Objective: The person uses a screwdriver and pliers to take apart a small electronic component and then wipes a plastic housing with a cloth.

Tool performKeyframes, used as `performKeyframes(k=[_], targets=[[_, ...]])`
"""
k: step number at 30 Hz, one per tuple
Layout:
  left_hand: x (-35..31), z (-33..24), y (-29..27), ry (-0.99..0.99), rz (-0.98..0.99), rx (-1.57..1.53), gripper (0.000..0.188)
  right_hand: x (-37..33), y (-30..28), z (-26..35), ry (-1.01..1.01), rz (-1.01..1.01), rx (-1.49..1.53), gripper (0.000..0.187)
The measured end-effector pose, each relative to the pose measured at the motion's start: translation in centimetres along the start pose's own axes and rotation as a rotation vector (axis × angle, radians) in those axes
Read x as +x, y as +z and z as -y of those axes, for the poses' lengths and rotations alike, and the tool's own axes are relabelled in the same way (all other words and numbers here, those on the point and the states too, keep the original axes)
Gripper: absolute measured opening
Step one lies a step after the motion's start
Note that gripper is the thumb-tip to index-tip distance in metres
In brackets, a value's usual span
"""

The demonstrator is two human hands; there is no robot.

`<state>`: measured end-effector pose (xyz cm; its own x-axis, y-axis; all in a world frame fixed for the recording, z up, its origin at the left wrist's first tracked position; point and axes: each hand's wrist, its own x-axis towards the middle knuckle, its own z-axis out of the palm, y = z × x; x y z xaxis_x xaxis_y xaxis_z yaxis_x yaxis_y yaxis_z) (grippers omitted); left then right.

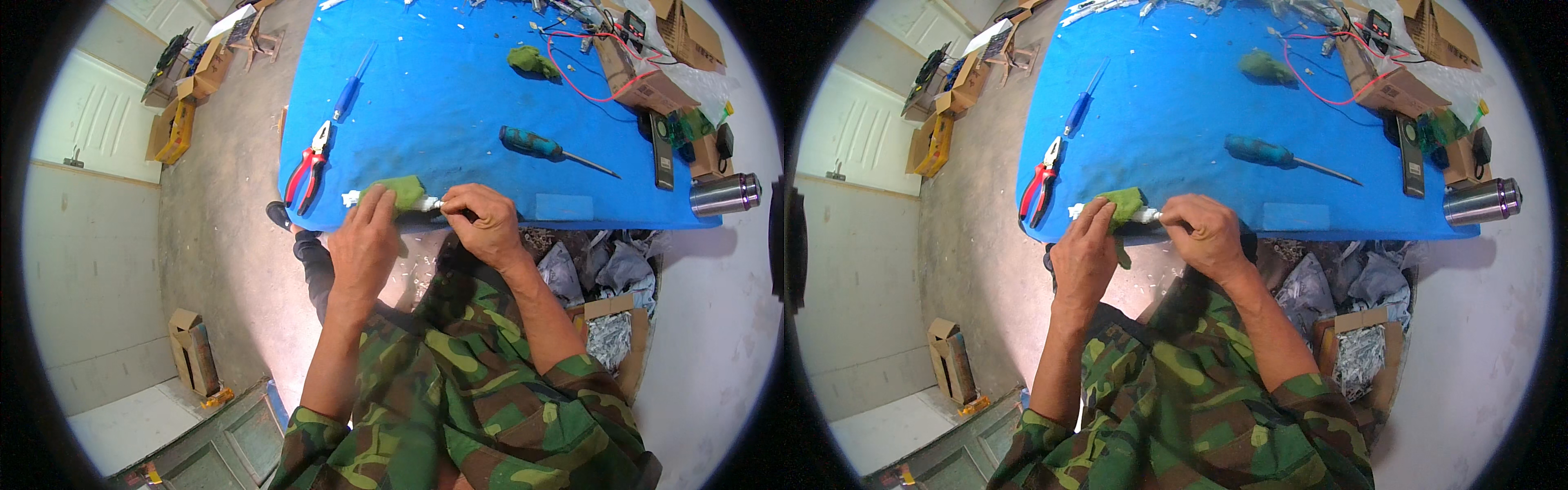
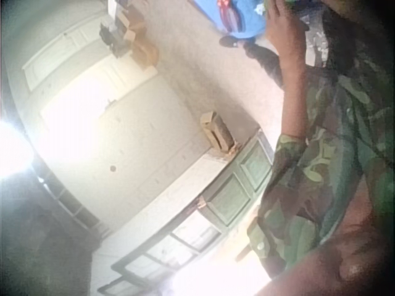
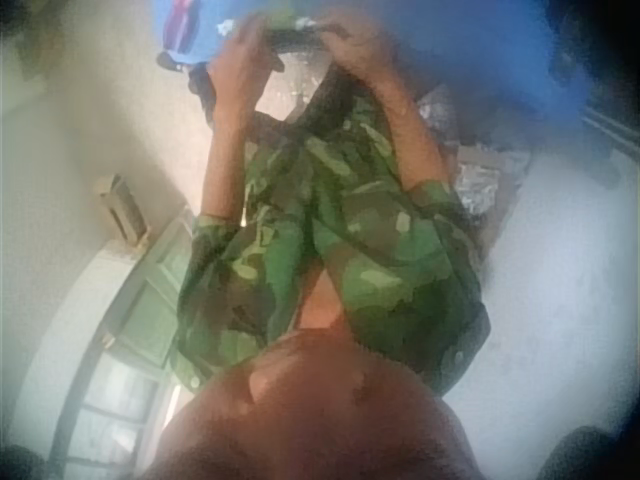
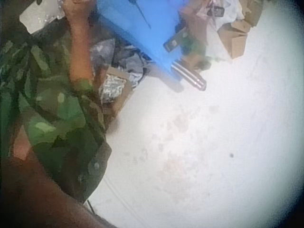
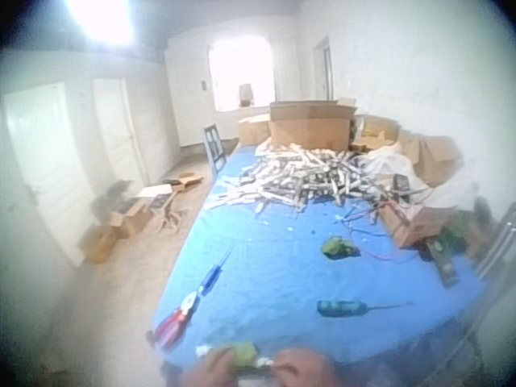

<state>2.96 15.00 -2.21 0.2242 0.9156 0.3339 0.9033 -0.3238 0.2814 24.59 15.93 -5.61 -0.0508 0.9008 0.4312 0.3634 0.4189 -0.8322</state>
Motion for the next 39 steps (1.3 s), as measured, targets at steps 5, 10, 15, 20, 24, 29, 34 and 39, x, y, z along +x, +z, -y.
performKeyframes(k=[5, 10, 15, 20, 24, 29, 34, 39], targets=[[0.4, 0.1, -0.8, -0.058, 0.025, -0.031, 0.043, 0.0, 0.0, -0.1, -0.002, -0.001, 0.000, 0.009], [0.4, -0.5, -1.3, -0.115, -0.011, -0.072, 0.043, 0.0, 0.0, 0.0, 0.008, 0.005, 0.000, 0.009], [1.0, -3.5, 0.0, 0.049, -0.018, -0.100, 0.043, -0.3, -0.3, -0.6, -0.004, 0.026, -0.079, 0.012], [0.3, -3.3, 1.4, 0.063, 0.019, -0.032, 0.042, -0.2, -0.2, -0.4, -0.039, 0.004, -0.075, 0.012], [0.3, -1.1, 0.7, 0.024, -0.010, 0.037, 0.045, -0.1, -0.1, -0.4, -0.025, 0.003, -0.046, 0.011], [-0.2, 0.6, 0.8, -0.007, -0.031, -0.002, 0.049, 0.0, 0.1, -0.5, -0.036, 0.005, -0.060, 0.011], [-0.1, 0.7, 0.8, -0.019, -0.087, -0.064, 0.045, 0.1, 0.0, 0.9, 0.093, 0.043, -0.123, 0.014], [-1.0, 1.4, 2.2, -0.016, -0.125, -0.139, 0.046, 0.7, 0.0, 2.1, 0.104, 0.137, -0.201, 0.027]])
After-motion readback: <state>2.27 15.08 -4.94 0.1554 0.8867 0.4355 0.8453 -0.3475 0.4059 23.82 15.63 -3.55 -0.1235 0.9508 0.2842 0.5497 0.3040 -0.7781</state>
